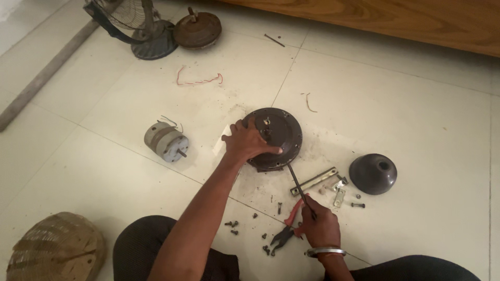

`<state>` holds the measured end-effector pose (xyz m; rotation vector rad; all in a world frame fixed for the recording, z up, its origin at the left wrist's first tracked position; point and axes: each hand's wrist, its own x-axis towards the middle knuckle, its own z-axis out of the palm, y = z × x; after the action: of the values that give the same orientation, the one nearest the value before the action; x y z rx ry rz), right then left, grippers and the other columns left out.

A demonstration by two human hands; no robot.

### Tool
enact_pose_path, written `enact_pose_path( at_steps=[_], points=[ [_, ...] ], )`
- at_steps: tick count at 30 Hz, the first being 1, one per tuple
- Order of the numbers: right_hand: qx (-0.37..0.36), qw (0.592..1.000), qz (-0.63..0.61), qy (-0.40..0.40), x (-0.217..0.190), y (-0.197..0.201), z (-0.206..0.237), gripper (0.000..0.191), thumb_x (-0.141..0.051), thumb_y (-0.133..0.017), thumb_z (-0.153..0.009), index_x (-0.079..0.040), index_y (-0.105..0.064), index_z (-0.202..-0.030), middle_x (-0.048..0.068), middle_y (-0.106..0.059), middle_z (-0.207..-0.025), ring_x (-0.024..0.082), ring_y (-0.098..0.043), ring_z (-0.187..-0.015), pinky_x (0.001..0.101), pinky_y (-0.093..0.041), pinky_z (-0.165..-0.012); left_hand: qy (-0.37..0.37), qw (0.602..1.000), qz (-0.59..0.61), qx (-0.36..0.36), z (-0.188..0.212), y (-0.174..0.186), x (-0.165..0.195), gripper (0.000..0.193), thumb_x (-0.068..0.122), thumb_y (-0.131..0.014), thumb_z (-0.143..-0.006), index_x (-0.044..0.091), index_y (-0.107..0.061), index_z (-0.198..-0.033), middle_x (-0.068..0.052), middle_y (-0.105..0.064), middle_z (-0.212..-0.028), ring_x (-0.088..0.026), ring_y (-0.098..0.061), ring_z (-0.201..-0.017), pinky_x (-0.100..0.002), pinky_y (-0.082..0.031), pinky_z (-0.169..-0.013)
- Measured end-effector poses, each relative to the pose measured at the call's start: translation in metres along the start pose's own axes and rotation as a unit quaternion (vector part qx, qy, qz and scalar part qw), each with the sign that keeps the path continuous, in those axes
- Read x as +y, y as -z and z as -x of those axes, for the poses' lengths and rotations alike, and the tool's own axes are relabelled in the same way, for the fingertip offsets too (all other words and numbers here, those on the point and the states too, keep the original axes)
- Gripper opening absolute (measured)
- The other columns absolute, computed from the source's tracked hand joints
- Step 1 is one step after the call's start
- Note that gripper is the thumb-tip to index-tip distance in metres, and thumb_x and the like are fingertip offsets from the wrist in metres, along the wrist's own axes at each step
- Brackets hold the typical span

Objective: The person sits on the floor and disassembles an electric fan motor housing, unscrewing and prying off its cover with a screwdriver while loose screws and small parts lie around. They hold the housing steady with one hand and use pliers and a screwdriver to work on the fasteners.

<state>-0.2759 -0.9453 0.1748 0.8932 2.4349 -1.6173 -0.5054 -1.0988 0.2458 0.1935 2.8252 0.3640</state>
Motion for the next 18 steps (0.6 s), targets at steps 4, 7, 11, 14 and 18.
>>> enact_pose_path(
  at_steps=[4,7,11,14,18],
  points=[
    [0.014,0.997,0.073,0.018,-0.001,0.005,0.005,0.035,-0.022,-0.063,-0.091,-0.016,-0.074,-0.123,0.019,-0.074,-0.072,0.033,-0.077,-0.070,0.0391,-0.057,-0.068,0.019,1.000,0.004,-0.001,-0.001,-0.002,0.002,0.134,0.075,-0.089,-0.047,0.006,-0.039,-0.151,-0.028,-0.044,-0.144,-0.046,-0.039,-0.139,-0.074,-0.037,-0.105],
    [0.032,0.995,0.059,0.072,0.005,0.011,0.008,0.032,-0.023,-0.065,-0.088,-0.014,-0.076,-0.117,0.019,-0.075,-0.075,0.034,-0.077,-0.075,0.0393,-0.059,-0.068,0.035,0.999,0.019,0.012,0.000,-0.005,0.004,0.133,0.074,-0.090,-0.048,0.003,-0.040,-0.149,-0.030,-0.045,-0.142,-0.048,-0.039,-0.139,-0.075,-0.037,-0.105],
    [0.018,0.996,0.065,0.060,0.008,0.012,0.005,0.033,-0.024,-0.065,-0.090,-0.014,-0.075,-0.120,0.020,-0.073,-0.074,0.033,-0.076,-0.070,0.0395,-0.058,-0.066,0.047,0.999,0.020,0.014,0.003,-0.004,0.007,0.133,0.075,-0.090,-0.048,0.000,-0.041,-0.147,-0.030,-0.046,-0.140,-0.047,-0.039,-0.139,-0.074,-0.037,-0.103],
    [-0.017,0.999,0.019,0.043,0.005,0.010,0.004,0.033,-0.021,-0.063,-0.090,-0.012,-0.074,-0.120,0.017,-0.075,-0.070,0.027,-0.079,-0.065,0.0361,-0.058,-0.065,0.051,0.999,0.010,0.012,0.004,0.004,0.005,0.128,0.077,-0.088,-0.048,0.000,-0.046,-0.142,-0.029,-0.048,-0.138,-0.045,-0.040,-0.138,-0.071,-0.036,-0.105],
    [-0.057,0.997,-0.054,0.017,0.003,0.007,0.006,0.033,-0.017,-0.060,-0.092,-0.008,-0.074,-0.120,0.012,-0.076,-0.066,0.020,-0.082,-0.064,0.0325,-0.059,-0.062,0.050,0.998,0.041,0.025,0.010,0.012,-0.009,0.115,0.079,-0.080,-0.049,0.014,-0.055,-0.141,-0.023,-0.059,-0.132,-0.040,-0.046,-0.136,-0.068,-0.035,-0.109]
  ],
)
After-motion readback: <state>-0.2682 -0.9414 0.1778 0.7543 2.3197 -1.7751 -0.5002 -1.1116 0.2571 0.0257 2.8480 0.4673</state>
